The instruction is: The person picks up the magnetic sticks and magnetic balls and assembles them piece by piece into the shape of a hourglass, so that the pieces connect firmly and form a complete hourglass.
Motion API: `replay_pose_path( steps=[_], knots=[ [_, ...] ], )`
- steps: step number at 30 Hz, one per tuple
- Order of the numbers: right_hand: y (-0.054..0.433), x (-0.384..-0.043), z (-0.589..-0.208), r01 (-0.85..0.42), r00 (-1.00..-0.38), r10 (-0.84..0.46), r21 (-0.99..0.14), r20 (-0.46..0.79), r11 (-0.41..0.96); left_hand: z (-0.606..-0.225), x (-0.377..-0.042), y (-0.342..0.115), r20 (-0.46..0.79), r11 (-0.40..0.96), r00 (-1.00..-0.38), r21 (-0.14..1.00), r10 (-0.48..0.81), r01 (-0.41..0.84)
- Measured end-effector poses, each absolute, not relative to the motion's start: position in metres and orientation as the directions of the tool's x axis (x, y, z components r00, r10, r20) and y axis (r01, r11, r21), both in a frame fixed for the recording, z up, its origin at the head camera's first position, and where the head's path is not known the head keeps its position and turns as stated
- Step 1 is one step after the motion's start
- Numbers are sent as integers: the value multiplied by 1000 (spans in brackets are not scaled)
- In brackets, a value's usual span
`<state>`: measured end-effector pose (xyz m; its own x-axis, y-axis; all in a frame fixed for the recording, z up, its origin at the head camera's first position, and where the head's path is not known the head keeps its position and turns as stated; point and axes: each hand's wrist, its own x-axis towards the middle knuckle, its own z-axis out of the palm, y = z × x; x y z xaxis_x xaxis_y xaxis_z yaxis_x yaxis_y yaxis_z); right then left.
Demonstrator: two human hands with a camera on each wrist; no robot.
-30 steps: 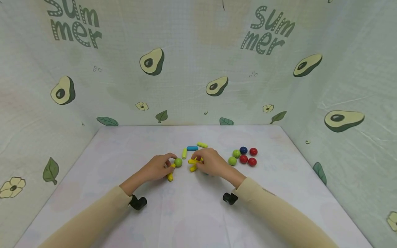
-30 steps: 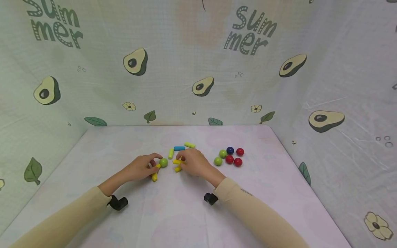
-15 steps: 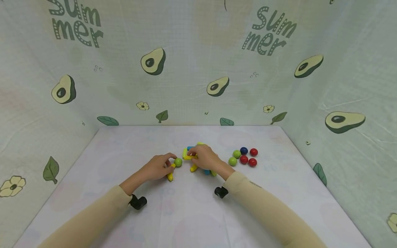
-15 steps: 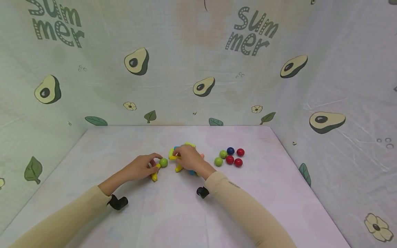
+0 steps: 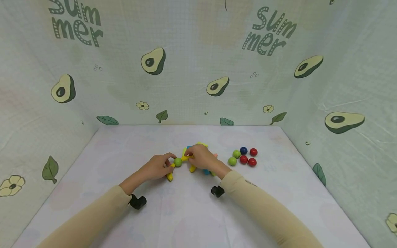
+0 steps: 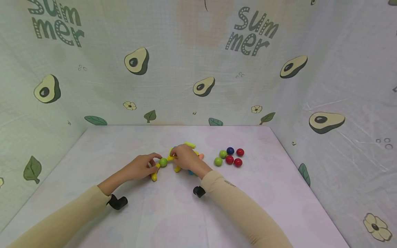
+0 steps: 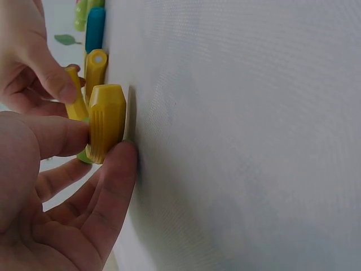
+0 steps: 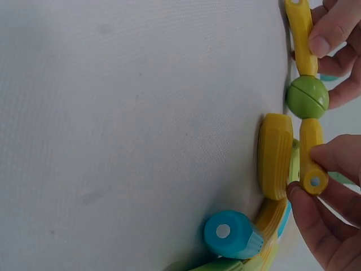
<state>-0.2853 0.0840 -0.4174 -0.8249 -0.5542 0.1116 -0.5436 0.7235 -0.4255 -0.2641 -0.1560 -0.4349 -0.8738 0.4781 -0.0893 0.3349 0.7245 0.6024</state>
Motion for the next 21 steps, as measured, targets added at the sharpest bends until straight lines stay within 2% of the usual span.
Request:
replay_pose_path(
  steps=[8,16,21],
  knots=[
    [81,-282,-416,-511,-841,-536,-430,74,744,-435,-264,-159,-101,732,-875,599,473,326],
    [77,-280,-416,-538,-827,-555,-414,89,734,-434,-264,-162,-148,741,-877,609,457,283],
    [74,-279,-414,-520,-832,-550,-462,81,719,-434,-264,-165,-182,742,-880,626,438,240]
  ],
)
